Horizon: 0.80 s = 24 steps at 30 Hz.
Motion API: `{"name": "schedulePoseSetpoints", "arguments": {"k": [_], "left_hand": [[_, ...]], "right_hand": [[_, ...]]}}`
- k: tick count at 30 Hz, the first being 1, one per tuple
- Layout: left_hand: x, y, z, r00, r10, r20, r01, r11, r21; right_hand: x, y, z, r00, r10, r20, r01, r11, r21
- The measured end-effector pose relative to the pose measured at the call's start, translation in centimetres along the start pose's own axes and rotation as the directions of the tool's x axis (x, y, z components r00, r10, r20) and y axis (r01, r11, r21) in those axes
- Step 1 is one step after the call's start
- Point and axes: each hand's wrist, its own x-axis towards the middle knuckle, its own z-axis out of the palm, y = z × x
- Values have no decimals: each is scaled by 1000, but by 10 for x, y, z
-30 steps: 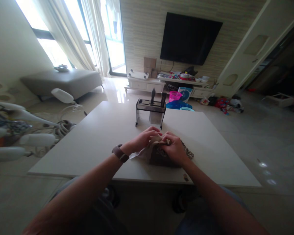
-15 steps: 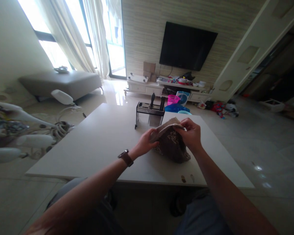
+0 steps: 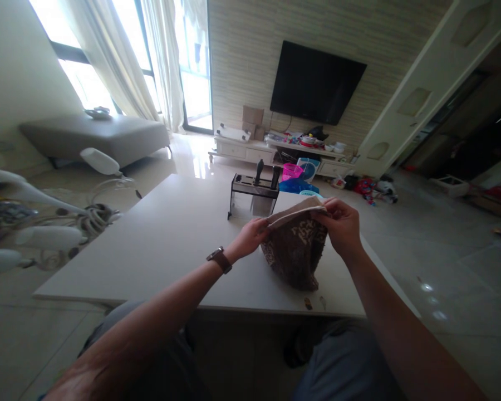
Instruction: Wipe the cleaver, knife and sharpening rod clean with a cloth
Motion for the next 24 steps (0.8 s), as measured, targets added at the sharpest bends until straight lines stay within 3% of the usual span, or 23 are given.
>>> {"name": "schedulePoseSetpoints", "arguments": {"k": [5, 10, 13, 16, 20, 24], "left_hand": [[3, 13, -23, 997, -42, 65, 48, 994, -102], [-2, 17, -26, 987, 61, 147, -56, 998, -38], [-6, 15, -17, 976, 79, 204, -73, 997, -40], [-5, 17, -16, 992, 28, 126, -23, 999, -41], [0, 23, -29, 997, 6, 82, -3, 999, -35], [1, 24, -40, 991, 49, 126, -53, 998, 28]], "right_hand": [[6, 15, -21, 984, 114, -140, -100, 990, 104], [7, 19, -24, 973, 127, -190, -108, 988, 108], [6, 16, -23, 983, 99, -156, -91, 994, 62], [5, 16, -26, 988, 108, -112, -102, 993, 56], [2, 24, -38, 966, 258, -8, -256, 961, 103], [-4, 34, -46, 886, 449, 119, -462, 879, 116]]}}
